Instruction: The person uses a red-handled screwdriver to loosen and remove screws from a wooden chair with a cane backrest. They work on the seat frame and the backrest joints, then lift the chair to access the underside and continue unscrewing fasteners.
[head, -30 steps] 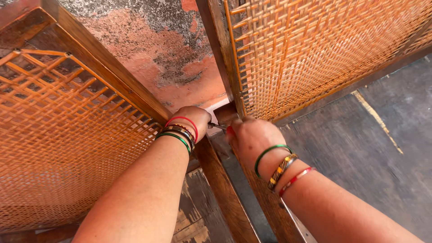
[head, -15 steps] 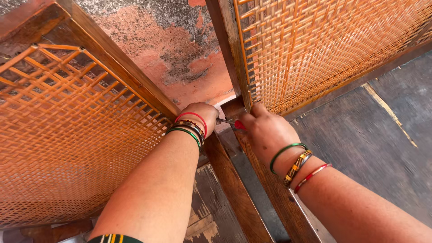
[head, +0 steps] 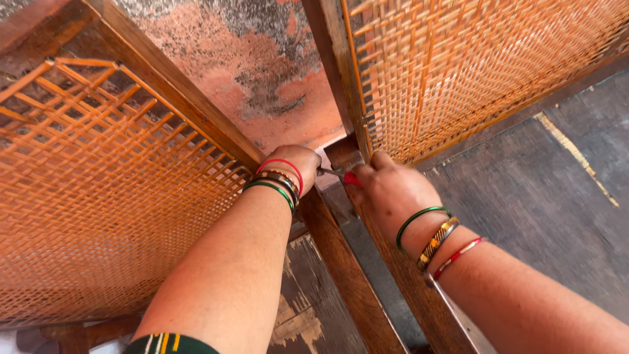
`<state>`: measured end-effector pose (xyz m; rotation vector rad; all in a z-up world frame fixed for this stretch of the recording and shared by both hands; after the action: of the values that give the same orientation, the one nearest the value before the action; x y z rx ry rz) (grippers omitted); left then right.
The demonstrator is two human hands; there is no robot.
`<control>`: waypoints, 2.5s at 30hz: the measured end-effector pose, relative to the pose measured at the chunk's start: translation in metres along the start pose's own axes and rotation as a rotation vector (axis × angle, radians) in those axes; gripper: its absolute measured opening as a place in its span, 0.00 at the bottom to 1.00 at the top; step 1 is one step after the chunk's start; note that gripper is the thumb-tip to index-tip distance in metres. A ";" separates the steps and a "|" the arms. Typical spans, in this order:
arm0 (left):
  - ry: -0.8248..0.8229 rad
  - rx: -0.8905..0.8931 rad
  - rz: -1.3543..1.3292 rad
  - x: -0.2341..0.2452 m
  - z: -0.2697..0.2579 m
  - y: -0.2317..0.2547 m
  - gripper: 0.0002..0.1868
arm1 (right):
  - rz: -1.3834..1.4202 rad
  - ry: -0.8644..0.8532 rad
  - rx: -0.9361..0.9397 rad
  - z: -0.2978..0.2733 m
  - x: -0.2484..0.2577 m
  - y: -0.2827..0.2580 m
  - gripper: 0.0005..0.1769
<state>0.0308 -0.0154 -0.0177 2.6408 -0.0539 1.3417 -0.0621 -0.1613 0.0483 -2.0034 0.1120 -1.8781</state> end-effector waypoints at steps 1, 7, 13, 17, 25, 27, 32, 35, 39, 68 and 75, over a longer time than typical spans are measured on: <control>-0.013 0.092 -0.127 -0.001 0.000 -0.005 0.16 | -0.017 0.018 0.012 0.000 -0.001 0.000 0.21; -0.044 0.210 -0.252 0.003 -0.007 -0.006 0.17 | -0.033 -0.411 -0.333 -0.003 -0.032 0.019 0.18; -0.059 0.138 -0.172 0.004 -0.008 -0.002 0.16 | 0.047 -0.011 -0.069 -0.003 -0.002 0.005 0.19; -0.029 -0.062 0.155 0.005 -0.006 0.008 0.16 | -0.083 -0.389 -0.341 -0.004 -0.028 0.020 0.22; -0.084 0.132 -0.105 0.000 -0.003 -0.003 0.16 | -0.051 -0.313 -0.242 -0.003 -0.018 0.005 0.18; -0.069 0.087 -0.044 0.000 -0.004 0.000 0.16 | -0.078 -0.435 -0.306 -0.007 -0.028 0.009 0.14; -0.049 -0.126 0.280 0.005 -0.014 0.013 0.18 | 0.030 -0.414 -0.337 -0.015 -0.035 0.003 0.13; -0.145 -0.169 0.309 0.000 -0.016 0.015 0.23 | -0.037 -0.407 -0.271 -0.018 -0.030 -0.003 0.14; -0.016 -0.124 0.009 0.006 -0.007 0.006 0.26 | -0.201 -0.351 -0.226 -0.021 -0.012 -0.006 0.20; 0.019 -0.252 0.253 0.011 -0.006 0.017 0.15 | -0.235 -0.268 -0.011 0.012 0.013 0.001 0.17; -0.020 -0.154 0.210 0.005 -0.007 0.009 0.16 | -0.173 -0.256 -0.160 0.021 0.002 0.010 0.12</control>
<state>0.0267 -0.0228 -0.0082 2.5751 -0.4312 1.3128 -0.0391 -0.1663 0.0461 -2.4137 0.0182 -1.7400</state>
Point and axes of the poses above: each hand's wrist, its own z-axis towards the middle knuckle, its own x-axis out of the back of the hand, y = z × x, the point moved 7 cm from there along z, towards the middle knuckle, and after that the axes turned 1 degree about y, right-handed, at the moved point
